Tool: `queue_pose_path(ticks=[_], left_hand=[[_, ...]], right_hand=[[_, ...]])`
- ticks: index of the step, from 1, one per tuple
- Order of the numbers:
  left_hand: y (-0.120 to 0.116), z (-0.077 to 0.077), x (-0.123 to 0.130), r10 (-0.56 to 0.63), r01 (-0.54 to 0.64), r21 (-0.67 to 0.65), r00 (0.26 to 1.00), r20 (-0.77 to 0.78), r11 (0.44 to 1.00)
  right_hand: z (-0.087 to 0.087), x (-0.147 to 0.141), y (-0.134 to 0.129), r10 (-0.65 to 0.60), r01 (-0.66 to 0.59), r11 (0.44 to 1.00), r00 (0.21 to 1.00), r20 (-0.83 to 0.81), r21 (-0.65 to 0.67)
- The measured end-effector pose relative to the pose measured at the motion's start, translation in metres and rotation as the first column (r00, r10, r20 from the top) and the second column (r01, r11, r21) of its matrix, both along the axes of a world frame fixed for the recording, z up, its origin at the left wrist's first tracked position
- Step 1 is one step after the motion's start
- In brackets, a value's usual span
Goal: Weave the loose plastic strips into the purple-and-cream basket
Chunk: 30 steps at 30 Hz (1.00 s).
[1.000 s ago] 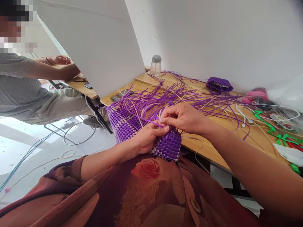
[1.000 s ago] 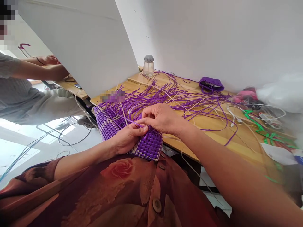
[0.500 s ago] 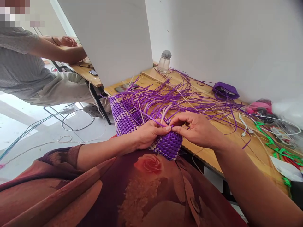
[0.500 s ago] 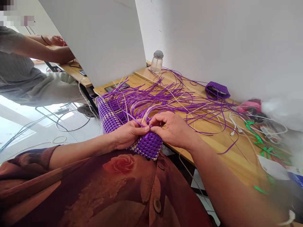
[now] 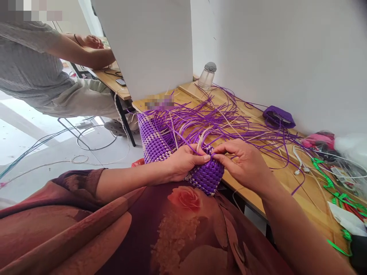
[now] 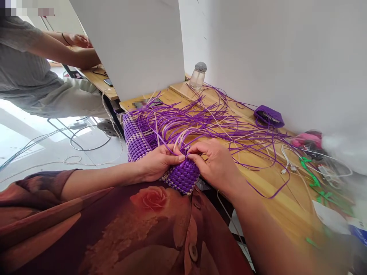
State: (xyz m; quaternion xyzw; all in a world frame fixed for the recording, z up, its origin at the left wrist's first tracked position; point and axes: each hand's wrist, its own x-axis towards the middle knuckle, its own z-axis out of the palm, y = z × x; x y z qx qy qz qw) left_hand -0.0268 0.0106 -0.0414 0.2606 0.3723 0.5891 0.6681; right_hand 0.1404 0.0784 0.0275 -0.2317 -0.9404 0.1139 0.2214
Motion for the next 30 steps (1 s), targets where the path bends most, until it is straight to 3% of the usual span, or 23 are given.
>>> queue_pose_path(ticks=[2, 5, 8, 11, 13, 16, 21, 23, 26, 30], left_hand=[[0.0, 0.0, 0.002, 0.027, -0.027, -0.008, 1.0, 0.0, 1.0], [0.0, 0.001, 0.004, 0.063, -0.063, -0.019, 0.998, -0.006, 0.998], [0.0, 0.002, 0.005, 0.075, -0.075, -0.018, 0.997, -0.007, 0.997], [0.0, 0.001, 0.005, 0.098, -0.098, -0.014, 0.995, -0.001, 0.995], [0.0, -0.001, 0.005, 0.119, -0.119, -0.01, 0.993, -0.001, 0.993], [-0.002, -0.003, 0.005, 0.134, -0.134, -0.015, 0.991, -0.006, 0.991], [-0.002, -0.005, 0.006, 0.156, -0.156, 0.012, 0.988, -0.019, 0.988], [-0.002, -0.006, 0.007, 0.158, -0.157, 0.023, 0.987, -0.018, 0.987], [-0.002, -0.005, 0.007, 0.168, -0.168, 0.03, 0.986, -0.006, 0.985], [0.0, -0.004, 0.0, 0.08, -0.079, 0.028, 0.996, -0.03, 0.997]], right_hand=[[-0.006, 0.003, -0.014, -0.007, 0.024, 0.98, 0.996, -0.084, 0.197], [-0.019, 0.007, -0.035, -0.047, 0.101, 0.9, 0.99, -0.137, 0.423], [-0.029, 0.004, -0.045, -0.07, 0.127, 0.839, 0.989, -0.127, 0.529], [-0.033, -0.001, -0.048, -0.059, 0.125, 0.836, 0.989, -0.138, 0.534], [-0.034, -0.004, -0.052, -0.058, 0.126, 0.896, 0.984, -0.17, 0.426], [-0.034, -0.003, -0.062, -0.106, 0.13, 0.982, 0.979, -0.177, 0.134], [-0.035, 0.0, -0.073, -0.119, 0.119, 0.993, 0.959, -0.256, -0.019], [-0.037, 0.002, -0.075, -0.147, 0.109, 0.981, 0.958, -0.246, -0.163], [-0.04, 0.005, -0.076, -0.193, 0.101, 0.909, 0.962, -0.193, -0.405], [-0.047, 0.009, -0.076, -0.284, 0.131, 0.814, 0.94, -0.19, -0.566]])
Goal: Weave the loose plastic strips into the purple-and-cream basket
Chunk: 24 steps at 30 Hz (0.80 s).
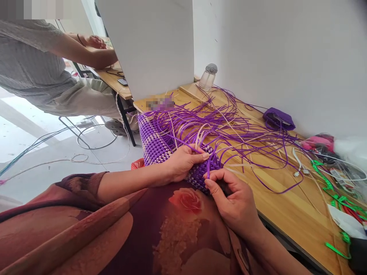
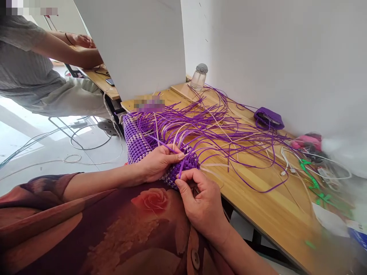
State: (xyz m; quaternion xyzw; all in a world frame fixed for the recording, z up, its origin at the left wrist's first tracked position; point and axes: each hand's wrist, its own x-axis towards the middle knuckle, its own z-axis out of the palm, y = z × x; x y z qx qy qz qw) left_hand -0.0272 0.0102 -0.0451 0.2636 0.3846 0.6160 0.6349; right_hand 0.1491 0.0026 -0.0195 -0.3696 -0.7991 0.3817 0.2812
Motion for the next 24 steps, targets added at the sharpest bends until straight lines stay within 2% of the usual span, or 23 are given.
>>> queue_pose_path(ticks=[3, 7, 9, 11, 14, 17, 19, 21, 24], left_hand=[[0.0, 0.001, -0.01, -0.123, 0.122, -0.015, 0.991, -0.048, 0.992], [-0.001, 0.003, -0.017, -0.293, 0.289, -0.069, 0.954, -0.058, 0.955], [-0.001, 0.003, -0.016, -0.268, 0.264, -0.066, 0.962, -0.046, 0.962], [-0.001, 0.002, -0.01, -0.177, 0.174, -0.06, 0.983, -0.047, 0.983], [0.0, 0.0, -0.001, -0.054, 0.051, -0.053, 0.997, -0.059, 0.997], [0.0, 0.0, 0.004, -0.058, 0.057, -0.056, 0.998, -0.028, 0.997], [0.0, 0.0, 0.004, -0.088, 0.088, -0.06, 0.996, -0.006, 0.994], [-0.001, 0.002, 0.002, -0.102, 0.103, -0.056, 0.995, 0.023, 0.993], [-0.002, 0.004, 0.0, -0.114, 0.118, -0.04, 0.99, 0.085, 0.992]], right_hand=[[-0.003, 0.001, 0.0, -0.028, 0.024, 0.995, 0.999, -0.043, -0.097], [0.001, -0.001, 0.0, -0.02, 0.003, 0.989, 0.993, -0.115, -0.145], [0.005, -0.004, -0.001, -0.033, 0.007, 0.985, 0.988, -0.15, -0.173], [0.008, -0.007, -0.001, -0.051, 0.008, 0.969, 0.985, -0.167, -0.248], [0.013, -0.012, -0.001, -0.049, -0.02, 0.905, 0.987, -0.151, -0.425], [0.016, -0.012, -0.002, -0.035, -0.037, 0.824, 0.993, -0.115, -0.565], [0.017, -0.009, 0.0, -0.034, -0.027, 0.807, 0.995, -0.092, -0.59], [0.019, -0.004, 0.002, -0.022, -0.015, 0.828, 0.998, -0.059, -0.561], [0.025, 0.005, 0.01, -0.009, 0.018, 0.921, 1.0, 0.024, -0.388]])
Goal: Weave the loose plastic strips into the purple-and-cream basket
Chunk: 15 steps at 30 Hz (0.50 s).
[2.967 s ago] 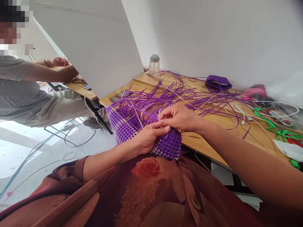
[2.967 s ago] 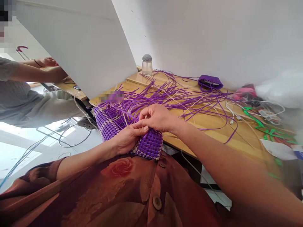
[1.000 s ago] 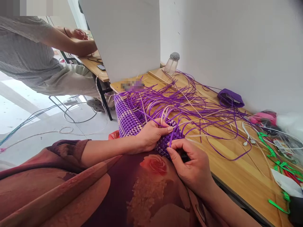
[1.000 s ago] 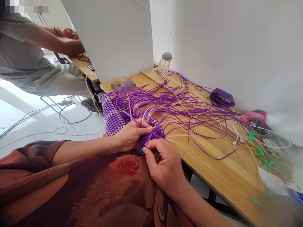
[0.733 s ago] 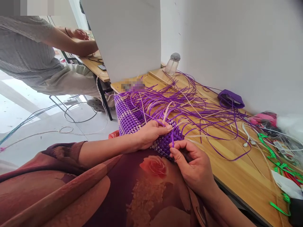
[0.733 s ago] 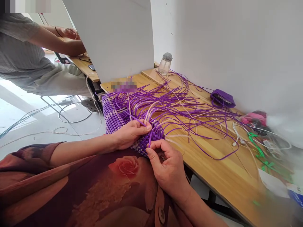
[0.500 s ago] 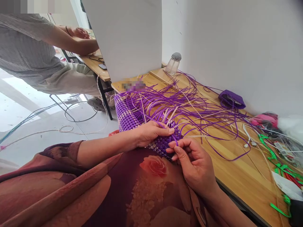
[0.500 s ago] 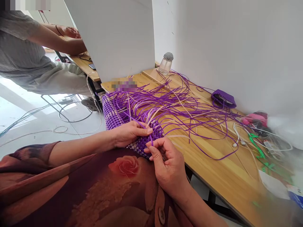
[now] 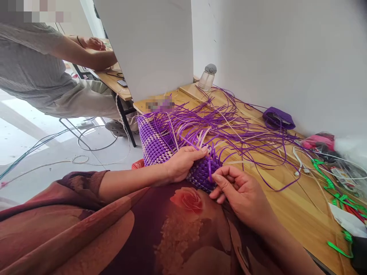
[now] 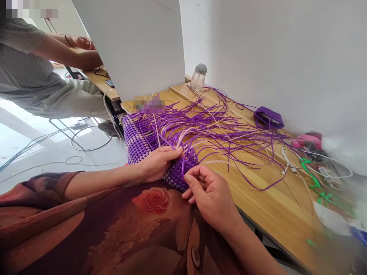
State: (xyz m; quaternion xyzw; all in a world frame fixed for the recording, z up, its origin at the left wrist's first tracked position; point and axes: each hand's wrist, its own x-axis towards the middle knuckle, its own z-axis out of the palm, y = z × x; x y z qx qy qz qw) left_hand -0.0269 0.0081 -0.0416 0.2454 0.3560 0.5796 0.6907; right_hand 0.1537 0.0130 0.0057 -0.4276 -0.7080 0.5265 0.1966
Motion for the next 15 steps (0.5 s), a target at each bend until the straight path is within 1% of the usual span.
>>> queue_pose_path(ticks=[1, 3, 4, 6, 8, 11, 13, 15], left_hand=[[0.0, 0.0, 0.0, -0.007, 0.007, 0.007, 1.0, 0.016, 1.0], [0.0, 0.0, 0.0, -0.007, 0.006, 0.03, 1.0, 0.022, 1.0], [0.0, -0.001, 0.001, -0.002, 0.001, 0.047, 1.0, 0.013, 0.999], [0.001, -0.003, 0.001, 0.015, -0.013, 0.086, 1.0, -0.018, 0.996], [0.001, -0.007, 0.001, 0.033, -0.025, 0.12, 0.998, -0.059, 0.992], [0.002, -0.011, -0.001, 0.043, -0.026, 0.145, 0.993, -0.111, 0.989], [0.003, -0.013, -0.001, 0.045, -0.023, 0.165, 0.99, -0.133, 0.986], [0.002, -0.013, -0.001, 0.059, -0.029, 0.187, 0.986, -0.155, 0.982]], right_hand=[[0.003, 0.002, 0.004, -0.009, 0.007, 0.995, 1.0, 0.02, 0.1], [0.011, 0.001, 0.014, -0.032, 0.014, 0.955, 0.998, 0.056, 0.297], [0.016, -0.001, 0.02, -0.035, 0.002, 0.927, 0.996, 0.083, 0.375], [0.025, -0.01, 0.032, -0.039, -0.05, 0.879, 0.984, 0.176, 0.473], [0.033, -0.022, 0.043, -0.059, -0.108, 0.846, 0.955, 0.292, 0.522], [0.041, -0.035, 0.056, -0.11, -0.144, 0.819, 0.911, 0.398, 0.556], [0.041, -0.038, 0.061, -0.075, -0.183, 0.832, 0.898, 0.433, 0.523], [0.038, -0.037, 0.063, 0.001, -0.213, 0.874, 0.9, 0.436, 0.437]])
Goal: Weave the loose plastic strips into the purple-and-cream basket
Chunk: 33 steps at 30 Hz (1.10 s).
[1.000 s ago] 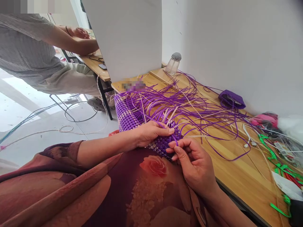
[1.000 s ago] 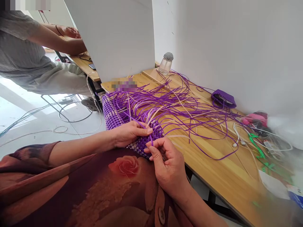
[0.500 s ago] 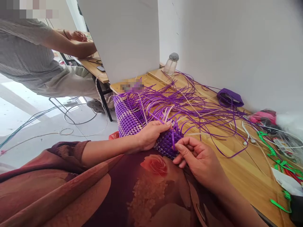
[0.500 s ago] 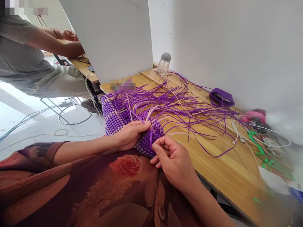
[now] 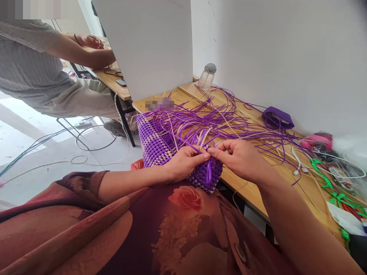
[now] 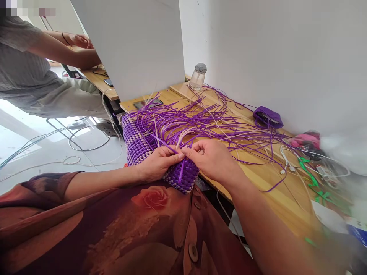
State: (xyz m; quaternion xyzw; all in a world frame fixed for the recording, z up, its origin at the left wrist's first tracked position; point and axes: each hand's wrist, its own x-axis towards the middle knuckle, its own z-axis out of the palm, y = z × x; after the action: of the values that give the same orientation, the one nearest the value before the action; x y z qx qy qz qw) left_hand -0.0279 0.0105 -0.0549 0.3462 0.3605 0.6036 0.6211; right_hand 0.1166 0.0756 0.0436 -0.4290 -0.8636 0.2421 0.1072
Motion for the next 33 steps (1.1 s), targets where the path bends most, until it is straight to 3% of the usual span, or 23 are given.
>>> queue_pose_path(ticks=[4, 7, 8, 10, 12, 13, 16, 20, 24, 27, 33], left_hand=[[-0.001, 0.002, 0.0, -0.003, 0.004, 0.016, 0.999, -0.035, 1.0], [-0.001, 0.001, 0.0, -0.025, 0.025, 0.004, 0.999, -0.035, 1.0], [-0.001, 0.0, 0.001, -0.025, 0.025, -0.002, 0.999, -0.03, 1.0], [-0.001, -0.001, 0.001, -0.017, 0.017, -0.023, 1.0, -0.007, 1.0], [0.0, -0.002, 0.002, -0.025, 0.027, -0.06, 0.999, 0.042, 0.998], [0.0, -0.001, 0.002, -0.035, 0.042, -0.085, 0.997, 0.076, 0.995], [-0.001, 0.003, 0.003, -0.049, 0.069, -0.134, 0.988, 0.147, 0.989], [-0.002, 0.009, 0.002, -0.014, 0.038, -0.169, 0.99, 0.143, 0.985], [-0.002, 0.008, 0.002, -0.074, 0.089, -0.124, 0.99, 0.118, 0.988], [-0.002, 0.004, 0.003, -0.085, 0.09, -0.058, 0.994, 0.075, 0.994], [-0.003, 0.007, -0.003, -0.094, 0.105, -0.156, 0.993, 0.078, 0.982]], right_hand=[[-0.007, 0.001, -0.001, -0.04, 0.027, 0.992, 0.994, -0.098, -0.126], [-0.008, 0.005, 0.016, -0.132, 0.143, 0.988, 0.974, -0.187, 0.049], [-0.008, 0.008, 0.027, -0.188, 0.224, 0.964, 0.955, -0.231, 0.141], [-0.009, 0.015, 0.054, -0.33, 0.435, 0.854, 0.877, -0.35, 0.286], [-0.013, 0.021, 0.078, -0.371, 0.495, 0.81, 0.848, -0.38, 0.314], [-0.016, 0.022, 0.086, -0.359, 0.487, 0.814, 0.851, -0.385, 0.317], [-0.025, 0.024, 0.095, -0.299, 0.42, 0.885, 0.844, -0.446, 0.2], [-0.025, 0.023, 0.088, -0.325, 0.343, 0.935, 0.734, -0.596, -0.087], [-0.021, 0.019, 0.087, -0.363, 0.329, 0.926, 0.644, -0.673, -0.184], [-0.027, 0.01, 0.091, -0.431, 0.394, 0.892, 0.591, -0.682, -0.222], [-0.036, 0.01, 0.101, -0.539, 0.408, 0.842, 0.591, -0.601, -0.354]])
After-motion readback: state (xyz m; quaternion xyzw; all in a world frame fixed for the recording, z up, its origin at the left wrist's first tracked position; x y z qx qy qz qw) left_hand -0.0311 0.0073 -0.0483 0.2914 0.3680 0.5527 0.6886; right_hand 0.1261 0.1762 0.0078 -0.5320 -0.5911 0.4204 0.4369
